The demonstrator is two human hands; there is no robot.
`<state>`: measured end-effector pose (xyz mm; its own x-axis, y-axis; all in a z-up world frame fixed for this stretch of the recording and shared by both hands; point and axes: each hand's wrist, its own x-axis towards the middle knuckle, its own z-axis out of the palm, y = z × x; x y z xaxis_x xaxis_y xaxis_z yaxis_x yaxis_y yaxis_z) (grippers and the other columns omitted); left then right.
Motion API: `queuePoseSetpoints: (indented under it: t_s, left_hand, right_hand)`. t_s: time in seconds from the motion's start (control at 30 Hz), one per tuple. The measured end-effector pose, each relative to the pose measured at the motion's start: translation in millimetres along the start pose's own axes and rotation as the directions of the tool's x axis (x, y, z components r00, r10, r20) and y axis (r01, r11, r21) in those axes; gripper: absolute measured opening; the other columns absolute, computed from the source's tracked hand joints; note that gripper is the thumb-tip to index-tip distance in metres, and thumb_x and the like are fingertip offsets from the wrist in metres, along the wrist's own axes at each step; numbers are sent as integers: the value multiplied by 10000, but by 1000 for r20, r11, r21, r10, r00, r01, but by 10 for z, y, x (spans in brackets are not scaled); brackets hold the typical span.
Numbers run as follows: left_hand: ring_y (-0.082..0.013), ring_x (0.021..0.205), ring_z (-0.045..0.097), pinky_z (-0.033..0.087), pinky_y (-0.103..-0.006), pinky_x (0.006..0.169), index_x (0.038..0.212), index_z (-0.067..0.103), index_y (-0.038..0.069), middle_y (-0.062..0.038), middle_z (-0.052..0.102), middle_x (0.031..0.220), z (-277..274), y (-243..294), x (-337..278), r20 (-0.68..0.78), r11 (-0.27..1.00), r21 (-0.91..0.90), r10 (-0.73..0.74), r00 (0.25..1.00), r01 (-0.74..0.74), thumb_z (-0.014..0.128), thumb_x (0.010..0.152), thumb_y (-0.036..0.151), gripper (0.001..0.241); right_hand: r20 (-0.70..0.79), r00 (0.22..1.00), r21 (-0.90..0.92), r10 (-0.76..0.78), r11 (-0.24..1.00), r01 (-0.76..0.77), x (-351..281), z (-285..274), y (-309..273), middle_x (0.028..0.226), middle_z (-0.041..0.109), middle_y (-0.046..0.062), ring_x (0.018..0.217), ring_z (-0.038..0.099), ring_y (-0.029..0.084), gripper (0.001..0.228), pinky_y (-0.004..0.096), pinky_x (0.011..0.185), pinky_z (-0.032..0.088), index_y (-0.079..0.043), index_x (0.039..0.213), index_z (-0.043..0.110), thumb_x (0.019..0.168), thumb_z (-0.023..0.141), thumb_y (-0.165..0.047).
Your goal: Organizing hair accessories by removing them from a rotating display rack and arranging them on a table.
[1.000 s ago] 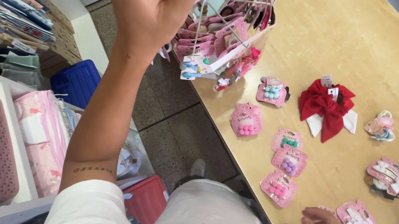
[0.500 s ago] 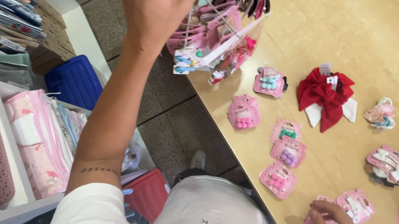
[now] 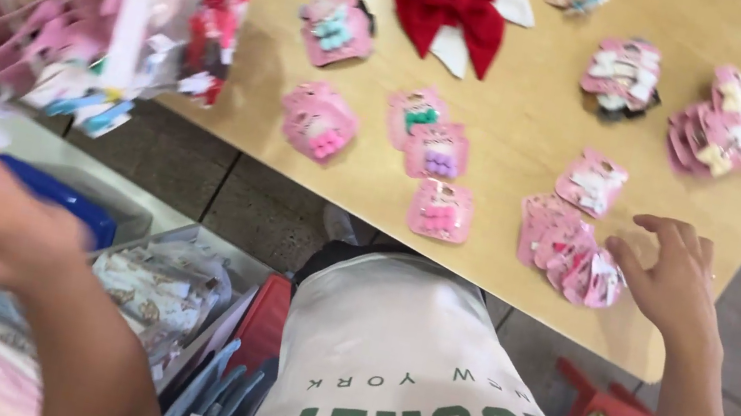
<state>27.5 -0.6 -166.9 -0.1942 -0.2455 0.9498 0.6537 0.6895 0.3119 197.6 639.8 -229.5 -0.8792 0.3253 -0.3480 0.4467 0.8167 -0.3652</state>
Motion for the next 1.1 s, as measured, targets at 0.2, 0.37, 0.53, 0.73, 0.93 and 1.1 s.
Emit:
queuePoseSetpoints:
  t_s: [0.2, 0.37, 0.53, 0.73, 0.93, 1.1]
  left_hand:
    - [-301, 1068, 618, 465, -445, 1006, 1073, 711, 69, -103, 665, 1080, 925, 1853, -1071, 767, 911, -14, -255, 589, 413, 737, 1049, 301, 234]
    - [-309, 1060, 676, 526, -508, 944, 1346, 668, 263, 21, 641, 1073, 1254, 2361, -2550, 979, 797, -123, -1, 206, 591, 771, 960, 374, 414]
    - [-384, 1168, 666, 532, -527, 941, 1458, 616, 237, -81, 594, 1367, 1411, 2747, -2841, 996, 887, -69, 39, 75, 457, 741, 964, 409, 537]
    - [-372, 1269, 611, 501, -527, 979, 1483, 593, 253, -82, 562, 1483, 1513, 2868, -2804, 1000, 964, -5, 9, -14, 266, 711, 961, 470, 578]
    - [-331, 1319, 546, 445, -510, 1011, 1440, 636, 244, -53, 569, 1462, 1384, 2705, -2810, 995, 980, 95, -90, -38, 175, 731, 941, 477, 559]
    - [-310, 1349, 530, 426, -481, 994, 1431, 646, 269, -33, 572, 1455, 1352, 2501, -2819, 990, 983, 142, -144, 10, 120, 733, 949, 469, 529]
  right_hand:
    - [221, 967, 2, 125, 992, -128, -25, 407, 380, 1472, 622, 203, 1395, 571, 379, 757, 551, 1170, 448, -87, 1507, 668, 934, 757, -572]
    - [-53, 997, 175, 55, 984, -45, -32, 810, 475, 1280, 688, 141, 1193, 691, 422, 564, 527, 1056, 568, -179, 1320, 800, 882, 954, -499]
    - [-85, 993, 251, 86, 966, -62, 11, 987, 420, 1313, 634, 78, 1170, 675, 355, 513, 473, 1041, 574, -202, 1263, 780, 903, 953, -523]
    - [-171, 985, 283, -15, 957, 63, 84, 1139, 927, 1177, 629, 75, 1053, 669, 342, 450, 462, 900, 565, -160, 1164, 714, 969, 943, -495]
    - [-139, 986, 289, -97, 948, 134, 177, 1075, 1219, 999, 693, 80, 973, 683, 321, 307, 429, 823, 566, -179, 1046, 724, 1106, 862, -447]
    - [5, 996, 474, -94, 877, 80, 363, 1042, 1471, 892, 726, 85, 771, 644, 175, 248, 349, 674, 541, -139, 1034, 711, 1116, 833, -339]
